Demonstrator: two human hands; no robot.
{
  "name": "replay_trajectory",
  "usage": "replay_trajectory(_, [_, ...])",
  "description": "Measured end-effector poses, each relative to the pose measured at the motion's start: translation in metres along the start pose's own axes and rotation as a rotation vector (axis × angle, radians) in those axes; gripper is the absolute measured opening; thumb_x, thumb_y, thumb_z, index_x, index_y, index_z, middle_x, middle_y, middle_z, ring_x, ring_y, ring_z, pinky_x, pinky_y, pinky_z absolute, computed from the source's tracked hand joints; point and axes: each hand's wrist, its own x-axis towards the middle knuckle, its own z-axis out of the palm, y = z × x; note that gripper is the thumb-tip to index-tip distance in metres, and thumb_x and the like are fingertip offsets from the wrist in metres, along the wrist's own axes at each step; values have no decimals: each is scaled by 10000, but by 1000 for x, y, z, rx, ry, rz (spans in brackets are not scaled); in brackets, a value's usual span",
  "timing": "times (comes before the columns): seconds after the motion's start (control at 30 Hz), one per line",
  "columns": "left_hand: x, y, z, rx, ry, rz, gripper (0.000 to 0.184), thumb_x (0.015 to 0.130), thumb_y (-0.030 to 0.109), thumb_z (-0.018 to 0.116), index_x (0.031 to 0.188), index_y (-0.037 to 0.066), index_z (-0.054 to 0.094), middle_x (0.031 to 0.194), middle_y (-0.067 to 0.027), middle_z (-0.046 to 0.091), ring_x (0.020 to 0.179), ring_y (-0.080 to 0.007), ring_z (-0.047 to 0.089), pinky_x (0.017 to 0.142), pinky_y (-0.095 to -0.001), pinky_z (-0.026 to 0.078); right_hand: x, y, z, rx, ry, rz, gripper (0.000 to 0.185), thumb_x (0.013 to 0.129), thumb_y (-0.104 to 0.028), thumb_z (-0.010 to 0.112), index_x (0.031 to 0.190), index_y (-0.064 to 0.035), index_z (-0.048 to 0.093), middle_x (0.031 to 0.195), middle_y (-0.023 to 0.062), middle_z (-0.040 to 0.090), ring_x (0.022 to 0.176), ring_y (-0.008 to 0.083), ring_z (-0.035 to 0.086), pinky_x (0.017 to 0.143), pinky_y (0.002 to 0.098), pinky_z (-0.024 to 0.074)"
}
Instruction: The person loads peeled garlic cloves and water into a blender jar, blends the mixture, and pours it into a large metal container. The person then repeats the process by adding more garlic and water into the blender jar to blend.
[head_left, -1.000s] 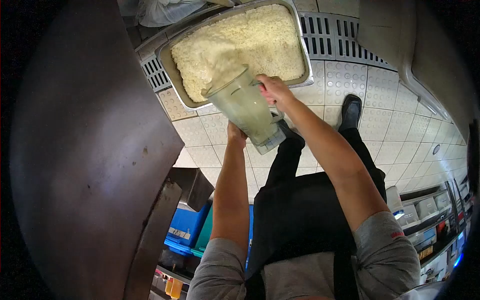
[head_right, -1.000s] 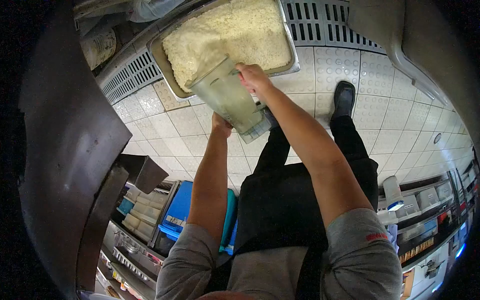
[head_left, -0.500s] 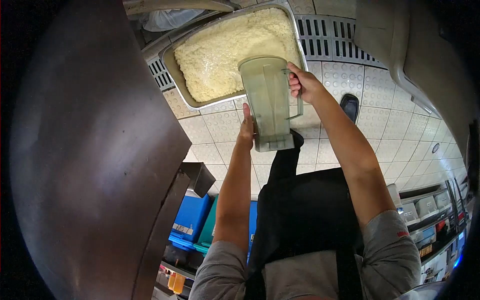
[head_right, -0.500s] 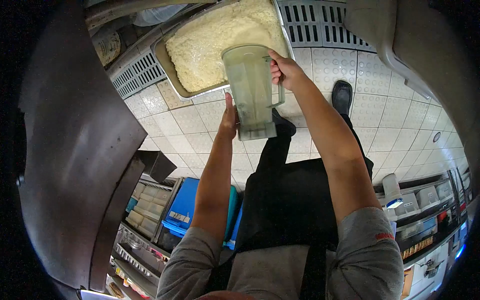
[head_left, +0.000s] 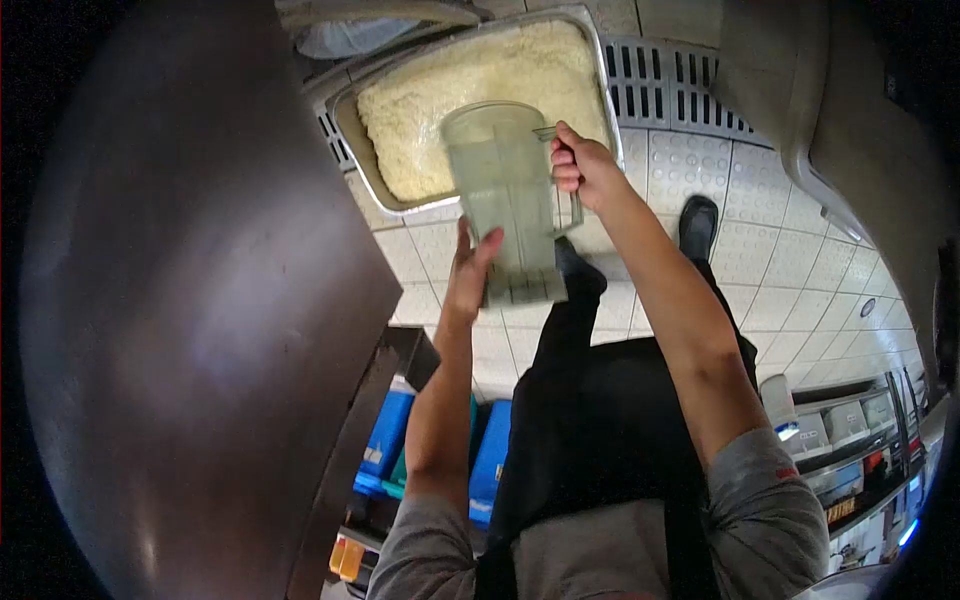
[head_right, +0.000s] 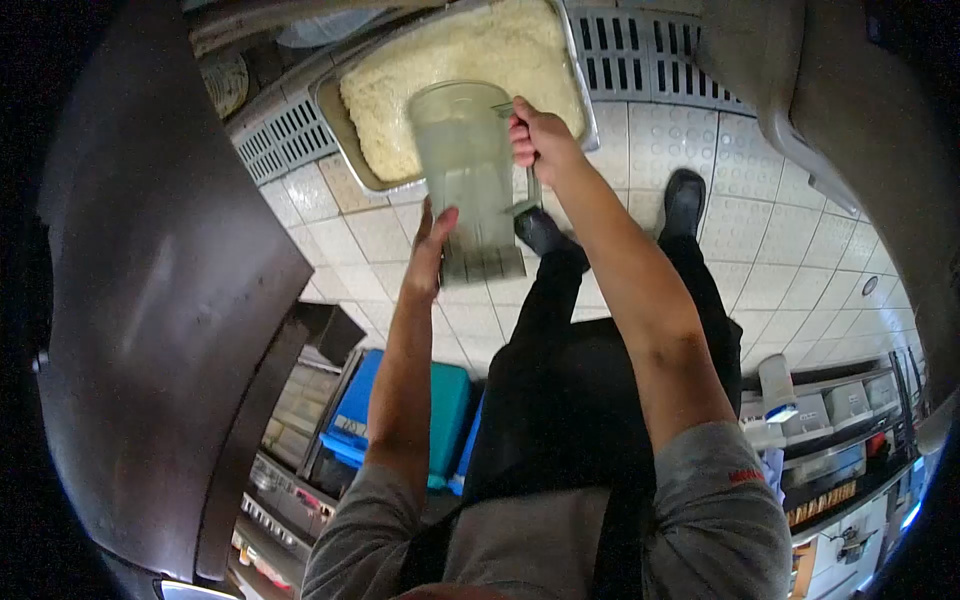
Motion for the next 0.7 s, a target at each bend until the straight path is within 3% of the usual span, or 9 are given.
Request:
replay_trajectory(0.07, [-7,1,2,23,11,-6,774,827,442,597,1397,29,274,1300,-142,467,1127,-256,503,942,-345,409,10,9,-14,30,69,59,294,940,-349,511,777,-113,452,587,-63,324,441,47,248,383,207,189])
replay_trajectory(0.17, [-17,-12,17,157,150,167,885,834,444,600,1451,19,128,1312,-178,456,1165,-261,463,979,-335,361,-22,3,-9,-9,-122,-40,292,939,-354,513,783,-115,451,592,-65,324,444,45,241,383,206,186])
replay_trajectory(0.2, [-1,-28,-4,106,56,69,756,832,453,597,1393,46,295,1291,-135,457,1136,-254,487,943,-352,404,-13,8,-16,4,-73,-35,296,936,-362,516,782,-118,451,594,-69,324,445,40,238,380,204,181])
replay_trajectory(0.23, [-8,-8,5,-55,32,-159,983,813,471,625,1441,-36,65,1314,-212,442,1210,-254,429,992,-325,342,-16,14,-23,25,-69,-11,295,937,-362,515,784,-118,451,594,-70,324,445,39,238,380,204,181])
replay_trajectory(0.3, [-14,-15,16,173,71,46,1026,796,492,637,1438,-44,44,1352,-220,397,1221,-265,415,994,-322,343,-19,5,-30,52,-78,1,293,937,-362,514,787,-118,451,593,-72,323,446,38,239,380,203,182])
replay_trajectory(0.4, [-15,-15,27,62,34,-73,1039,792,499,639,1438,-44,33,1368,-227,372,1223,-270,411,998,-318,338,-30,11,-39,32,59,11,290,943,-346,507,771,-123,438,592,-72,320,440,39,246,378,204,182])
replay_trajectory(0.5, [-29,-36,37,170,24,43,1039,795,479,649,1440,-33,16,1361,-228,379,1216,-268,417,998,-318,338,-59,7,-47,-24,83,-48,334,924,-399,522,753,-128,428,557,-73,300,415,41,230,375,214,170])
replay_trajectory(0.63, [-82,-58,71,94,-113,85,1171,725,171,776,1437,68,-148,1414,-198,303,1237,-263,395,1039,-345,305,-163,15,-53,-185,94,-176,407,903,-474,516,713,-127,422,504,-51,284,390,62,214,373,229,167])
replay_trajectory(0.7, [-123,-93,103,268,-165,416,1269,618,64,826,1436,80,-145,1430,-147,286,1288,-269,334,1068,-387,281,-251,20,-63,-253,28,-285,423,917,-473,481,695,-119,415,498,-30,297,393,82,231,368,252,178])
